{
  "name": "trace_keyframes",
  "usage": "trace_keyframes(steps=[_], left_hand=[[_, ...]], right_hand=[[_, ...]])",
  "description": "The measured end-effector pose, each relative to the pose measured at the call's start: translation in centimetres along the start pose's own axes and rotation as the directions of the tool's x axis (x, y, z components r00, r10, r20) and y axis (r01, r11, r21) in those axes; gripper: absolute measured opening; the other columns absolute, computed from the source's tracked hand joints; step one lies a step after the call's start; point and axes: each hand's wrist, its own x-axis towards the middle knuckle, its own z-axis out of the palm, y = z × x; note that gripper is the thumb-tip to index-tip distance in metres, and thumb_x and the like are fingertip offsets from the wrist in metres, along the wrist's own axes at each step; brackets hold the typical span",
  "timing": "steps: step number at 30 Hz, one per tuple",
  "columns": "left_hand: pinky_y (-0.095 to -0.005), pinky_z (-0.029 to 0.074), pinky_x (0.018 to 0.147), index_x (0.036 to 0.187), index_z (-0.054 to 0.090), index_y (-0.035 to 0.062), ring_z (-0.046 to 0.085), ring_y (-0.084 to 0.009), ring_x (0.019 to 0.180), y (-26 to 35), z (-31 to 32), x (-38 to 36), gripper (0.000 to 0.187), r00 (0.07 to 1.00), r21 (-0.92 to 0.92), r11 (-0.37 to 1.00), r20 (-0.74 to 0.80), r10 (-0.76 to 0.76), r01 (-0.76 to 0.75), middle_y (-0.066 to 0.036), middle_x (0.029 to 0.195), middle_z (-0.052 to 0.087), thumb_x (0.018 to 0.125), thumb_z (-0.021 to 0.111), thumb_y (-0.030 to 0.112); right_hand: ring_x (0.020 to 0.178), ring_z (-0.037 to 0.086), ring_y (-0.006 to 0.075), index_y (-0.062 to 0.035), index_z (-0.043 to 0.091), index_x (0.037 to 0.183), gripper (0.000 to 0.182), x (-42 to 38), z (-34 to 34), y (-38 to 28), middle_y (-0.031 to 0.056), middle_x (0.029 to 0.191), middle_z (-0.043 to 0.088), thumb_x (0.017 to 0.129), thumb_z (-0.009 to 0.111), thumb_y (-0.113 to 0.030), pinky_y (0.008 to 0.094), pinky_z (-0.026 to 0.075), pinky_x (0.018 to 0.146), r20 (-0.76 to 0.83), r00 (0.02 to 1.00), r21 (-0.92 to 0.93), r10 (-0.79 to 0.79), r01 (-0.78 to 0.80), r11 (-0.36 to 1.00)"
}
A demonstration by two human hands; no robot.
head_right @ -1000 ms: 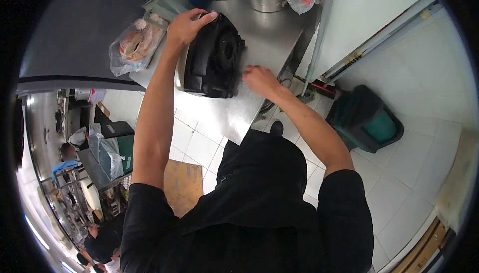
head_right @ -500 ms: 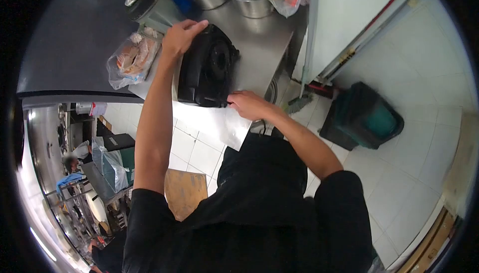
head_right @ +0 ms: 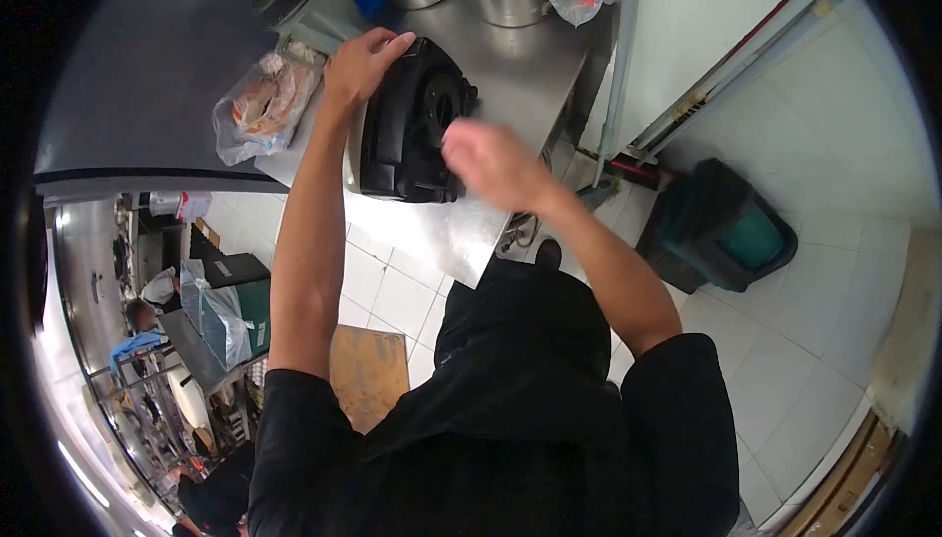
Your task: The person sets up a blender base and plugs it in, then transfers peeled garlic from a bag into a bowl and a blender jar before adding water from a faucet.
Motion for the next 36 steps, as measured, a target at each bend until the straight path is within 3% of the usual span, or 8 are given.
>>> trace_keyframes(steps=[7,9,11,17,26,30,33,36], left_hand=[[-0.0552,0.037,0.092,0.104,0.069,0.0171,0.058,-0.0336,0.108,-0.3,0.1,-0.6,0.060,0.999,-0.010,0.999,-0.022,0.033,-0.033,-0.013,0.104,0.067,0.078,0.051,0.068],[-0.0544,0.037,0.092,0.105,0.069,0.0171,0.057,-0.0336,0.109,-0.2,0.0,-0.3,0.061,0.998,-0.001,0.999,-0.040,0.051,-0.051,-0.013,0.105,0.067,0.078,0.051,0.069],[-0.0523,0.038,0.092,0.105,0.069,0.0166,0.058,-0.0340,0.108,0.0,-0.1,-0.5,0.063,1.000,0.000,1.000,-0.025,0.018,-0.018,-0.013,0.106,0.067,0.076,0.052,0.070],[-0.0470,0.040,0.093,0.105,0.070,0.0158,0.059,-0.0331,0.106,0.0,0.1,-0.2,0.066,0.999,-0.019,0.999,-0.019,-0.036,0.036,-0.014,0.104,0.068,0.074,0.053,0.072],[-0.0377,0.044,0.089,0.106,0.068,0.0095,0.061,-0.0324,0.101,0.4,-0.4,-0.6,0.066,0.999,-0.008,1.000,-0.033,0.023,-0.024,-0.016,0.102,0.067,0.077,0.053,0.067],[-0.0500,0.039,0.093,0.107,0.069,0.0160,0.058,-0.0322,0.109,0.1,-0.3,-0.5,0.068,1.000,-0.008,1.000,-0.012,-0.021,0.021,-0.013,0.108,0.067,0.075,0.050,0.073],[-0.0465,0.042,0.092,0.105,0.070,0.0148,0.059,-0.0331,0.107,0.5,-0.5,-0.3,0.068,1.000,0.016,1.000,-0.024,-0.011,0.011,-0.014,0.106,0.067,0.075,0.050,0.073],[-0.0430,0.044,0.090,0.104,0.070,0.0132,0.060,-0.0341,0.104,0.5,-0.3,0.1,0.068,1.000,0.015,1.000,-0.015,-0.008,0.008,-0.015,0.103,0.068,0.075,0.051,0.073]], right_hand=[[0.048,0.031,0.0048,-0.0054,0.055,0.091,0.021,2.5,-11.0,3.1,-0.0047,0.058,0.038,0.094,0.046,-0.024,0.0226,0.026,0.046,-0.483,0.829,0.608,0.283,0.085,0.789],[0.047,0.041,0.0139,-0.0043,0.057,0.086,0.024,0.5,-12.4,7.1,0.0030,0.058,0.046,0.093,0.046,-0.025,0.0279,0.034,0.048,-0.511,0.771,0.358,0.379,-0.210,0.910],[0.064,0.056,0.0376,-0.0002,0.059,0.081,0.029,-2.4,-11.6,10.6,0.0196,0.069,0.059,0.090,0.046,-0.025,0.0407,0.044,0.059,-0.614,0.789,-0.422,0.032,-0.362,0.831],[0.078,0.060,0.0381,0.0015,0.064,0.080,0.034,-12.9,-15.0,10.1,0.0229,0.080,0.061,0.086,0.052,-0.030,0.0407,0.046,0.072,-0.547,0.711,-0.408,0.442,-0.687,0.601],[0.065,0.053,0.0110,0.0039,0.064,0.084,0.025,-14.7,-19.2,2.9,0.0028,0.069,0.063,0.088,0.064,-0.021,0.0303,0.042,0.061,-0.661,0.653,-0.241,0.369,-0.651,0.720],[0.057,0.054,0.0196,0.0023,0.064,0.075,0.017,-14.6,-19.0,2.4,0.0131,0.065,0.060,0.077,0.068,-0.014,0.0326,0.043,0.058,-0.505,0.801,-0.514,0.320,-0.577,0.634],[0.074,0.063,0.0360,-0.0039,0.070,0.080,0.019,-16.6,-18.0,4.7,0.0154,0.078,0.066,0.071,0.071,-0.020,0.0407,0.050,0.068,-0.219,0.706,-0.727,0.673,-0.578,0.370],[0.067,0.062,0.0324,-0.0033,0.070,0.078,0.017,-22.1,-21.5,8.2,0.0150,0.075,0.065,0.071,0.070,-0.019,0.0375,0.049,0.068,-0.204,0.724,-0.702,0.660,-0.577,0.416]])
